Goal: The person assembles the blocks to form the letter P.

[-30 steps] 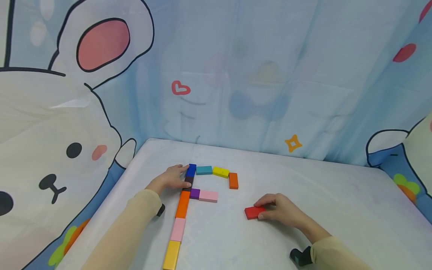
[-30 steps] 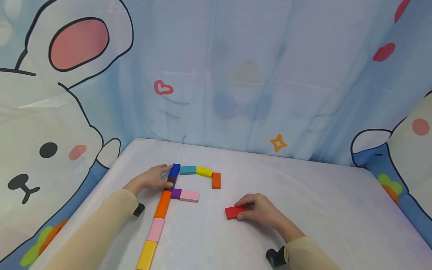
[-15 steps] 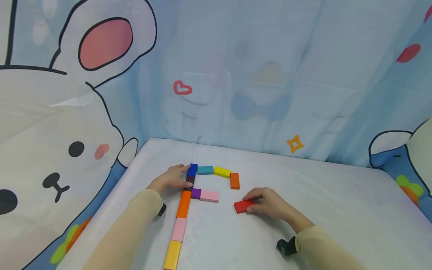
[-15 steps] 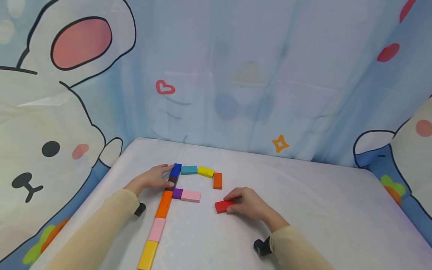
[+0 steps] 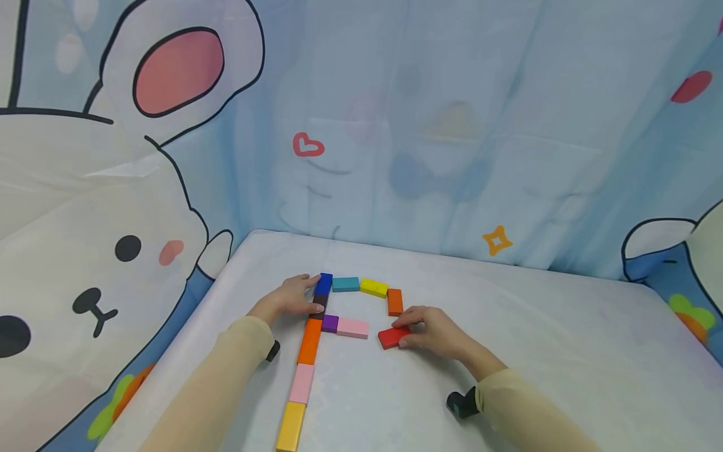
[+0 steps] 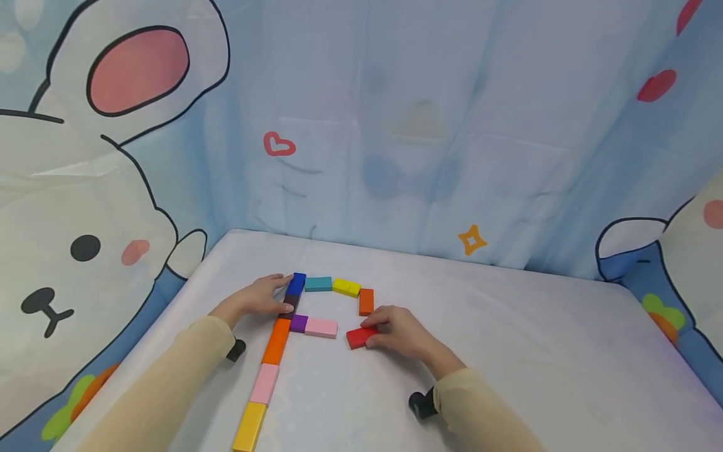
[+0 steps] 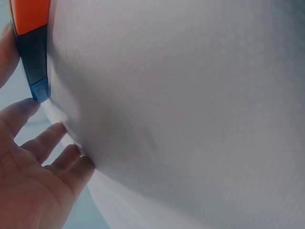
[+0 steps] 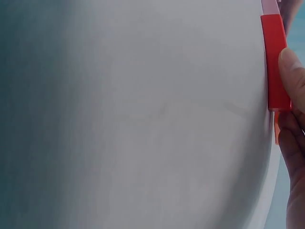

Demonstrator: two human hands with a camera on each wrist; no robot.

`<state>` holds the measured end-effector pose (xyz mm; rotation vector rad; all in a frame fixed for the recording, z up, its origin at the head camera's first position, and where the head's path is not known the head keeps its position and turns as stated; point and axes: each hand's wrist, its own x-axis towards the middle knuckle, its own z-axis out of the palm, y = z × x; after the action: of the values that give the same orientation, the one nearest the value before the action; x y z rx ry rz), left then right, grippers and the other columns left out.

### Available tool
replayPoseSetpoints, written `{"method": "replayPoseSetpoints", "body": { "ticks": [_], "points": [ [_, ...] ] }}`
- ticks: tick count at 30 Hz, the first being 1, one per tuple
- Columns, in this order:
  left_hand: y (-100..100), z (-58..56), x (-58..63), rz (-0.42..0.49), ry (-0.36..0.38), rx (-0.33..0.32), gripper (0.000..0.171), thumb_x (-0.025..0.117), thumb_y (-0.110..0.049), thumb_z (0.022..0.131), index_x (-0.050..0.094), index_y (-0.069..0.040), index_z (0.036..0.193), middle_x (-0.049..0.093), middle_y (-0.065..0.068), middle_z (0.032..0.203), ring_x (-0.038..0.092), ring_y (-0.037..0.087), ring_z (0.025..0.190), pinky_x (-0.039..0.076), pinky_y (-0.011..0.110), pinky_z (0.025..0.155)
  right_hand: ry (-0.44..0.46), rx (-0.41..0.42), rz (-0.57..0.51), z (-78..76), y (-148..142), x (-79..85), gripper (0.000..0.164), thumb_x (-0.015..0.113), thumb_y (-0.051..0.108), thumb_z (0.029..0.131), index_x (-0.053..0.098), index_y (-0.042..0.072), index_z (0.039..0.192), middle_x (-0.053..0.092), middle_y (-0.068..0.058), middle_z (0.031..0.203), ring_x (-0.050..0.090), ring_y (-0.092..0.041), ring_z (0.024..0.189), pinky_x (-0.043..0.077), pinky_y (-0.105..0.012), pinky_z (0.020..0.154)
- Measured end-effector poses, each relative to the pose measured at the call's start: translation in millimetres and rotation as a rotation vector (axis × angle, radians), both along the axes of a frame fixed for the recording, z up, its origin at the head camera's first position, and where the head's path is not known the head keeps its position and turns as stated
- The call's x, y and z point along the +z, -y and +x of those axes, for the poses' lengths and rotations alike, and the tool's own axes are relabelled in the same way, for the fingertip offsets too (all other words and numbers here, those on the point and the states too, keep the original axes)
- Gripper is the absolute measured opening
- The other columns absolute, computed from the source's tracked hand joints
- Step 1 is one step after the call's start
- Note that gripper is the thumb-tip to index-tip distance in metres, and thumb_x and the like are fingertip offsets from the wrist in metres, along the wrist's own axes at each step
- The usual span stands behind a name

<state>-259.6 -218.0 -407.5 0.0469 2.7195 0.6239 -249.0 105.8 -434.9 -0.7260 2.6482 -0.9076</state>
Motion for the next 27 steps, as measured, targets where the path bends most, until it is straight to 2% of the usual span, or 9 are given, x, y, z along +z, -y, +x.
{"method": "replayPoseSetpoints", "body": {
  "ticks": [5, 14, 27],
  "points": [
    [0, -0.2, 0.0, 0.001, 0.001, 0.002, 0.077, 0.070, -0.033, 0.097, 0.031, -0.019, 0.162, 0.029, 0.019, 0.167, 0.028, 0.040, 0.154, 0.030, 0.059, 0.123, -0.035, 0.012, 0.024, -0.6, 7, 1.1, 0.034, 0.084, 0.018, 0.085, 0.078, 0.018, 0.118, 0.072, -0.003, 0.121, 0.061, -0.026, 0.119, 0.054, -0.052, 0.103],
    [0, 0.1, 0.7, -0.010, 0.001, 0.005, 0.077, 0.070, -0.033, 0.096, 0.031, -0.018, 0.162, 0.029, 0.019, 0.167, 0.028, 0.039, 0.154, 0.030, 0.059, 0.123, -0.062, -0.020, 0.062, -2.9, 16, 3.3, 0.033, 0.083, 0.016, 0.085, 0.079, 0.020, 0.118, 0.070, -0.004, 0.121, 0.059, -0.023, 0.116, 0.058, -0.045, 0.098],
    [-2, 1.5, 3.5, -0.003, 0.005, 0.005, 0.078, 0.070, -0.032, 0.097, 0.031, -0.018, 0.162, 0.028, 0.018, 0.167, 0.028, 0.039, 0.154, 0.030, 0.058, 0.123, -0.099, 0.015, 0.066, -8.8, 22, 7.7, 0.030, 0.083, 0.014, 0.085, 0.080, 0.018, 0.115, 0.071, -0.003, 0.118, 0.059, -0.023, 0.115, 0.056, -0.047, 0.100]
  ]
}}
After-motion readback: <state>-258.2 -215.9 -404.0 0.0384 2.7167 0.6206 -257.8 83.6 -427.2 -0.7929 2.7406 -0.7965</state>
